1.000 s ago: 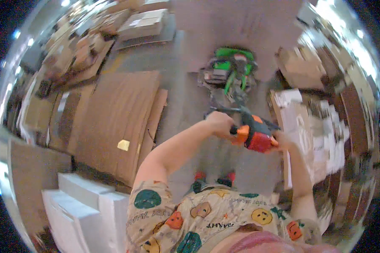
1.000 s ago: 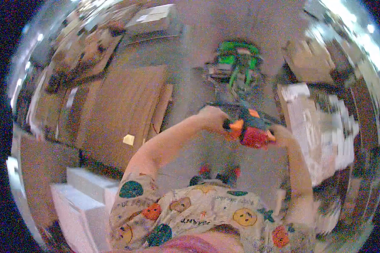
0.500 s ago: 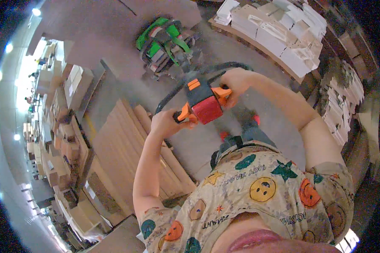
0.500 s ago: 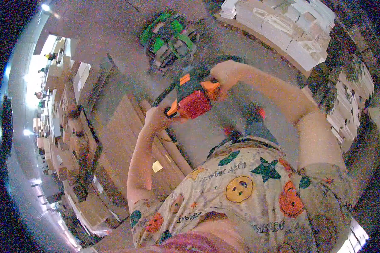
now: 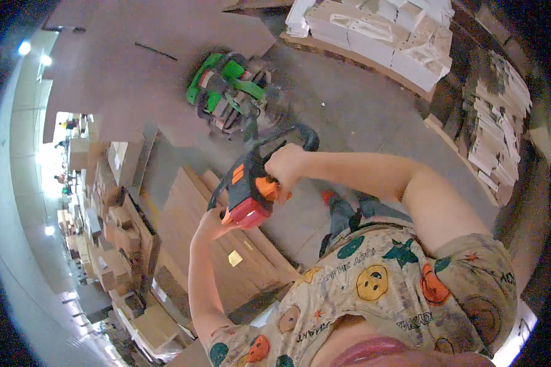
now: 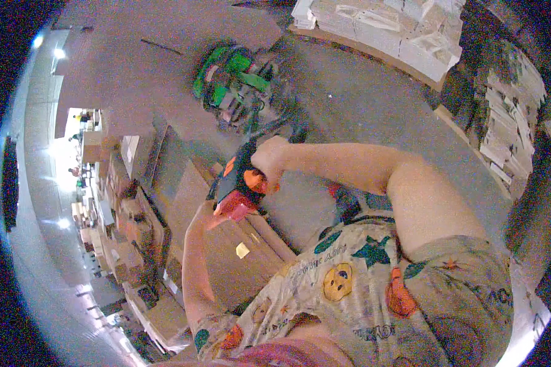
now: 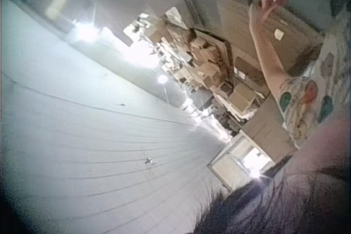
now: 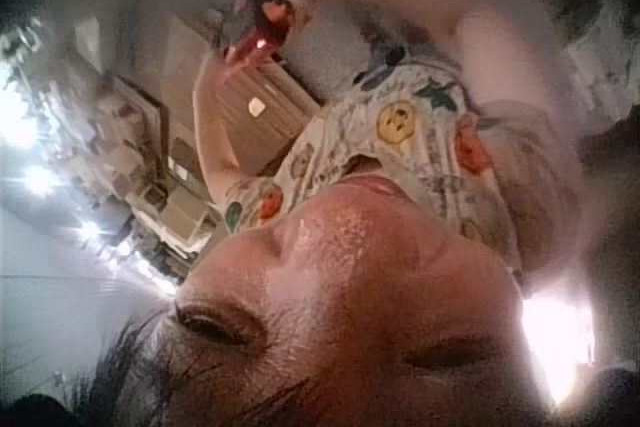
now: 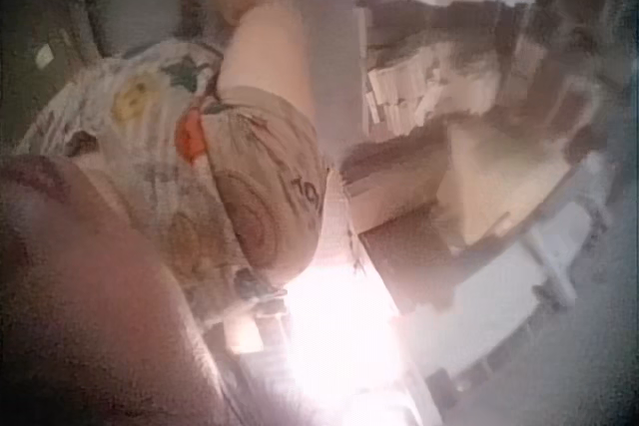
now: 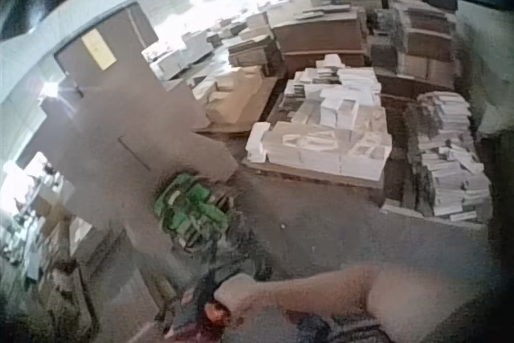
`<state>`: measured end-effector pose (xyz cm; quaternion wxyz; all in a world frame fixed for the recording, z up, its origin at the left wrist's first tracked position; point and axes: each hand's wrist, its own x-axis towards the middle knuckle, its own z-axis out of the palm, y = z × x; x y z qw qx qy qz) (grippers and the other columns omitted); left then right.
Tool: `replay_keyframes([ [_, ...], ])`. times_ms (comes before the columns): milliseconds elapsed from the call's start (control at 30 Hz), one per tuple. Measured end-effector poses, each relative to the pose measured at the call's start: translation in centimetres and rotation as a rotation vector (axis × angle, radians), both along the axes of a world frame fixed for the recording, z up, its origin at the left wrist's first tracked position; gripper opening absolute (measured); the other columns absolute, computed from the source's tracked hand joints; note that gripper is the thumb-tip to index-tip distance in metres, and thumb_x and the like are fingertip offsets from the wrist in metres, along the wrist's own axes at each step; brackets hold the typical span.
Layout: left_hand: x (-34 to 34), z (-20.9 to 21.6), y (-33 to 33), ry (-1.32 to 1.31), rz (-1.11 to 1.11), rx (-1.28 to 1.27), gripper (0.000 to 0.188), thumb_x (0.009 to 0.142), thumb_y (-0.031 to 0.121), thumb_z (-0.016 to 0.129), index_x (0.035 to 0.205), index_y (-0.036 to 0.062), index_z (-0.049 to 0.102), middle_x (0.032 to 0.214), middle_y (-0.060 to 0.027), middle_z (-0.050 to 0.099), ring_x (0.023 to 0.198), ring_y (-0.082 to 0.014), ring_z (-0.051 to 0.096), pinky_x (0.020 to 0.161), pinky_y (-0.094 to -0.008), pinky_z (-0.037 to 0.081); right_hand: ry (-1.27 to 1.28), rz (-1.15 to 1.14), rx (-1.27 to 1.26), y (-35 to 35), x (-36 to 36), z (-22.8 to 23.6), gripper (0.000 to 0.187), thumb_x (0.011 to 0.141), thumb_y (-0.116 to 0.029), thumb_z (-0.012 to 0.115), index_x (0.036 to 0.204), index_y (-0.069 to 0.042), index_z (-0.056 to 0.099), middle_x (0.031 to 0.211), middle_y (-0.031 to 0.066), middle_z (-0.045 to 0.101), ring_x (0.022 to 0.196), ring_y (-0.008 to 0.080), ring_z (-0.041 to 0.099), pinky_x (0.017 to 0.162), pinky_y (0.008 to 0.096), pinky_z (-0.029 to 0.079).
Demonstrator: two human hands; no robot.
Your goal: The person pulls a pallet jack through a warehouse, maneuvering around stacks of cardboard and wooden pallets.
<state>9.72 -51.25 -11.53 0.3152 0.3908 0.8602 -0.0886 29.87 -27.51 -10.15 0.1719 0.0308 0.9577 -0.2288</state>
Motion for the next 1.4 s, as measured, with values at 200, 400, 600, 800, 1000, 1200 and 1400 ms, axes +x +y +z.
replay_keyframes([
  [200,-3.7,-2.4,-2.1,-0.217,-0.058,0.206,0.062,0.061,0.044,0.085,0.101,0.0017,0.066,0.087,-0.0171,0.069,0.086,-0.0297,0.067,0.074,-0.0404,0.049,0.081,-0.014,-0.056,0.5,0.4,0.7,0.051,0.048,-0.054,0.080,0.066,-0.008,0.068,0.068,0.0087,0.067,0.069,0.0280,0.067,0.057,0.0406,0.052],
  [400,-3.9,-3.5,-2.7,-0.214,-0.053,0.265,0.056,0.064,0.045,0.083,0.097,0.0034,0.066,0.079,-0.0144,0.068,0.077,-0.0292,0.067,0.068,-0.0406,0.049,0.098,-0.022,-0.045,0.8,1.0,0.8,0.051,0.048,-0.056,0.081,0.066,-0.009,0.069,0.067,0.0075,0.066,0.068,0.0260,0.067,0.059,0.0406,0.052],
  [600,-0.8,-2.2,2.6,0.102,-0.145,0.071,0.065,0.061,0.057,0.081,0.092,0.0022,0.066,0.071,-0.0145,0.066,0.069,-0.0311,0.066,0.062,-0.0391,0.050,-0.051,-0.023,0.021,3.5,0.9,-0.4,0.057,0.049,-0.061,0.080,0.072,-0.010,0.070,0.070,0.0089,0.067,0.071,0.0275,0.067,0.061,0.0403,0.051],
  [800,0.9,1.2,4.0,0.042,-0.063,0.243,0.073,0.054,0.072,0.076,0.086,0.0060,0.070,0.076,-0.0149,0.068,0.078,-0.0309,0.067,0.071,-0.0411,0.050,-0.024,-0.054,0.021,3.6,-0.5,-0.5,0.054,0.052,-0.059,0.080,0.076,-0.011,0.071,0.072,0.0101,0.067,0.074,0.0292,0.066,0.063,0.0411,0.050],
  [1000,0.1,-0.8,-0.3,-0.010,-0.102,0.212,0.073,0.054,0.077,0.070,0.082,0.0099,0.071,0.078,-0.0134,0.069,0.081,-0.0312,0.066,0.074,-0.0412,0.050,-0.187,-0.009,0.055,-0.2,-1.2,-2.5,0.048,0.059,-0.049,0.078,0.085,-0.010,0.071,0.082,0.0124,0.070,0.080,0.0320,0.068,0.068,0.0450,0.053],
  [1200,1.6,0.9,-8.9,0.017,-0.228,0.077,0.071,0.056,0.065,0.078,0.100,0.0098,0.066,0.091,-0.0162,0.069,0.088,-0.0357,0.066,0.076,-0.0438,0.052,-0.089,-0.178,0.102,-11.4,2.6,-1.7,0.060,0.055,-0.053,0.082,0.091,-0.008,0.066,0.090,0.0144,0.068,0.088,0.0348,0.063,0.075,0.0430,0.050],
  [1400,13.0,0.6,-28.8,0.019,-0.201,0.174,0.075,0.051,0.078,0.070,0.083,0.0105,0.071,0.079,-0.0114,0.069,0.077,-0.0302,0.066,0.068,-0.0395,0.051,-0.088,-0.154,0.117,-30.4,13.6,-2.1,0.062,0.056,-0.054,0.082,0.097,-0.010,0.066,0.092,0.0138,0.068,0.089,0.0334,0.064,0.076,0.0424,0.050],
])
